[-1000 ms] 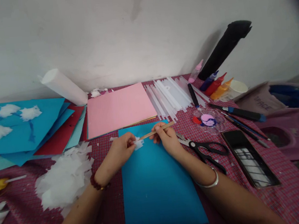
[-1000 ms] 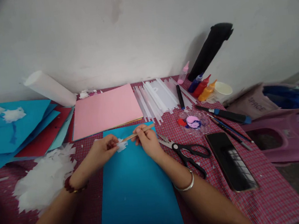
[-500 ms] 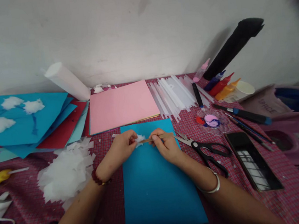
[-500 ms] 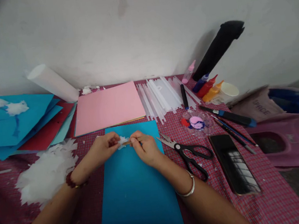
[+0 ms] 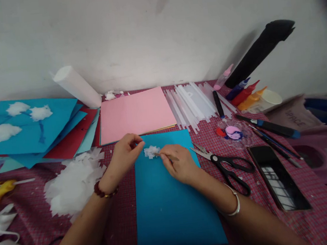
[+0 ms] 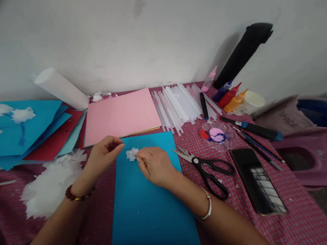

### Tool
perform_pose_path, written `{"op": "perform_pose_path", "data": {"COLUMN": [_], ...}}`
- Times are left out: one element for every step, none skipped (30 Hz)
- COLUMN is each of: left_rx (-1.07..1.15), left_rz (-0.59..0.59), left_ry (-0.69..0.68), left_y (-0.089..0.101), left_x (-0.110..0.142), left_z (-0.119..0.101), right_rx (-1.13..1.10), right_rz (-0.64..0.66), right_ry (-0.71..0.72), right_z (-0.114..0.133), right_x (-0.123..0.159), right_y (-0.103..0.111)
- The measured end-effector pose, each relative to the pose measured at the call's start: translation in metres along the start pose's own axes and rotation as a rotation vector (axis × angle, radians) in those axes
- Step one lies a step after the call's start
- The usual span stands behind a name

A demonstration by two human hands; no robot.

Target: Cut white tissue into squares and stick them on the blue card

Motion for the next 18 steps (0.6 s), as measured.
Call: {"op": "perform_pose_path", "data": {"left_rx": [-0.003, -0.006, -0.006, -0.006, -0.008, -0.015, -0.031, -0.051, -0.072, -0.087, -0.093, -0.094, -0.091, -0.090, -0.093, -0.106, -0.124, -0.148], "left_rz": [0.001, -0.001, -0.002, -0.007, -0.012, -0.019, -0.033, -0.052, -0.080, -0.120, -0.163, -0.209, -0.251, -0.289, -0.322, -0.355, -0.383, -0.412], "left_ry": [0.005, 0.011, 0.015, 0.017, 0.019, 0.021, 0.026, 0.035, 0.051, 0.072, 0.098, 0.130, 0.167, 0.205, 0.241, 0.269, 0.288, 0.296], "left_y": [0.002, 0.006, 0.011, 0.018, 0.026, 0.036, 0.048, 0.061, 0.075, 0.090, 0.106, 0.122, 0.136, 0.150, 0.163, 0.175, 0.186, 0.197], "left_x": [0.000, 0.001, 0.002, 0.004, 0.006, 0.009, 0.012, 0.017, 0.022, 0.028, 0.036, 0.045, 0.054, 0.064, 0.074, 0.083, 0.092, 0.100], "left_z": [-0.002, -0.004, -0.006, -0.008, -0.010, -0.010, -0.008, -0.005, 0.001, 0.008, 0.017, 0.026, 0.036, 0.047, 0.057, 0.066, 0.074, 0.081], "right_rx": [-0.047, -0.124, -0.225, -0.340, -0.449, -0.536, -0.592, -0.616, -0.619, -0.615, -0.609, -0.600, -0.597, -0.577, -0.553, -0.556, -0.566, -0.565], "right_rz": [-0.022, -0.062, -0.119, -0.184, -0.241, -0.281, -0.294, -0.278, -0.243, -0.204, -0.162, -0.127, -0.103, -0.072, -0.093, -0.110, -0.120, -0.132], "right_ry": [-0.035, -0.092, -0.167, -0.251, -0.328, -0.389, -0.429, -0.447, -0.447, -0.439, -0.426, -0.410, -0.393, -0.379, -0.373, -0.371, -0.369, -0.381], "right_z": [-0.005, -0.013, -0.024, -0.036, -0.048, -0.058, -0.064, -0.067, -0.066, -0.063, -0.059, -0.055, -0.051, -0.049, -0.050, -0.053, -0.057, -0.062], "right_x": [0.001, 0.002, 0.004, 0.008, 0.012, 0.015, 0.018, 0.018, 0.017, 0.016, 0.015, 0.014, 0.014, 0.013, 0.014, 0.014, 0.014, 0.015], "right_y": [0.002, 0.005, 0.009, 0.013, 0.014, 0.014, 0.012, 0.009, 0.005, 0.001, -0.003, -0.006, -0.007, -0.009, -0.006, -0.005, -0.005, -0.005]}}
Point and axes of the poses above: each hand's wrist, its own x-axis away from the middle knuckle, its own y-axis out of the back of the hand, z = x × y, the point moved 10 cm from there along -x, towards the middle knuckle, and after that the axes turned 1 degree about y, right-handed, at the moved point
